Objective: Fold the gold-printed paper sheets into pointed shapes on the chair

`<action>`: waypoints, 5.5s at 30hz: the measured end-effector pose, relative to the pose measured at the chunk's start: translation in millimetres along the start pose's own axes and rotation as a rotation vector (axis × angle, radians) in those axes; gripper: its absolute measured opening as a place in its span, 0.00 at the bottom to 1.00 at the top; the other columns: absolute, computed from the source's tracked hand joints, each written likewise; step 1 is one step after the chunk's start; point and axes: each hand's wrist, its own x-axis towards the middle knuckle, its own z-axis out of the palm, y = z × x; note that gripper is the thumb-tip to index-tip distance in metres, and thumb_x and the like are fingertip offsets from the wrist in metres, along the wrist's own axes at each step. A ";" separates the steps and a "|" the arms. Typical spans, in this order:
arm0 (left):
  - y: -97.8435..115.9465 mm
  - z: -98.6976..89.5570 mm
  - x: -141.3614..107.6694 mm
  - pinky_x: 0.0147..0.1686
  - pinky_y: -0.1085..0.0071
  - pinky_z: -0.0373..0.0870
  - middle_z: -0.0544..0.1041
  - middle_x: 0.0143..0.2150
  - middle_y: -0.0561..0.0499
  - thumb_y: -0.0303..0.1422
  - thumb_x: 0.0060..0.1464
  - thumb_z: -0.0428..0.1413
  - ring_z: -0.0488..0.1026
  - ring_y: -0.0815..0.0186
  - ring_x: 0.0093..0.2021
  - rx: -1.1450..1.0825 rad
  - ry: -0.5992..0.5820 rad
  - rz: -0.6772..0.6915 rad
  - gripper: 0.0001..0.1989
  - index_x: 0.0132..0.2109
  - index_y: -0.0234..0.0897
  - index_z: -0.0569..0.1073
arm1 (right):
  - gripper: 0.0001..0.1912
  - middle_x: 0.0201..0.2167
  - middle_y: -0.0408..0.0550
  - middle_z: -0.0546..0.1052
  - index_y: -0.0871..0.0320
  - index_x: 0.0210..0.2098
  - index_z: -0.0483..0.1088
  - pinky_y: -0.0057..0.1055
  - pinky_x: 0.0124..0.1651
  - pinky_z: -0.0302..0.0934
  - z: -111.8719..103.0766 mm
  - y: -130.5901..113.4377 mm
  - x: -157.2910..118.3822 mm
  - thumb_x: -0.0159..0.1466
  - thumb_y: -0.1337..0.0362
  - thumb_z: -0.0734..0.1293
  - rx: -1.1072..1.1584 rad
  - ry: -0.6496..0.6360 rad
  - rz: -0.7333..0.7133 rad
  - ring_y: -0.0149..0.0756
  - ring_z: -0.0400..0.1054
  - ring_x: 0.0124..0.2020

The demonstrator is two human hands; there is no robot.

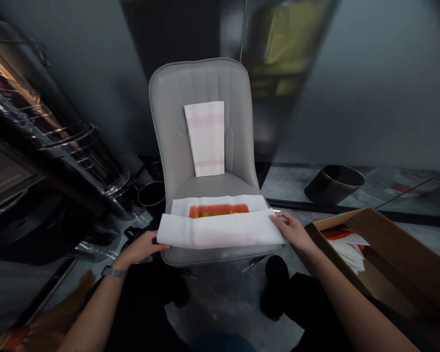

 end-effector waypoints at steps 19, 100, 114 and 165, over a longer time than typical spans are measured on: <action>-3.4 -1.9 -6.2 0.52 0.58 0.73 0.85 0.39 0.46 0.52 0.47 0.64 0.80 0.54 0.44 -0.210 0.173 -0.054 0.21 0.36 0.37 0.83 | 0.30 0.56 0.55 0.78 0.52 0.31 0.80 0.51 0.62 0.62 -39.2 -14.1 -31.4 0.54 0.31 0.70 -0.173 -0.334 -0.191 0.58 0.68 0.60; 16.4 106.4 127.2 0.69 0.37 0.47 0.50 0.77 0.50 0.56 0.67 0.42 0.43 0.40 0.76 0.909 0.211 0.367 0.35 0.74 0.49 0.56 | 0.41 0.76 0.57 0.48 0.51 0.74 0.52 0.65 0.73 0.33 81.1 -25.8 -20.5 0.71 0.36 0.52 -0.984 -0.008 -0.243 0.57 0.36 0.76; 20.7 107.1 127.0 0.69 0.36 0.47 0.51 0.77 0.48 0.55 0.67 0.42 0.44 0.39 0.76 0.926 0.216 0.361 0.35 0.74 0.47 0.57 | 0.41 0.76 0.57 0.50 0.52 0.74 0.53 0.66 0.72 0.34 80.9 -26.8 -21.0 0.71 0.36 0.53 -0.993 0.009 -0.247 0.57 0.38 0.76; 29.1 111.9 97.0 0.71 0.41 0.46 0.52 0.77 0.47 0.52 0.69 0.46 0.44 0.44 0.76 0.886 0.210 0.299 0.33 0.74 0.45 0.55 | 0.37 0.74 0.58 0.55 0.53 0.73 0.54 0.65 0.70 0.39 88.6 1.8 -29.0 0.73 0.40 0.52 -1.142 0.087 -0.358 0.58 0.44 0.75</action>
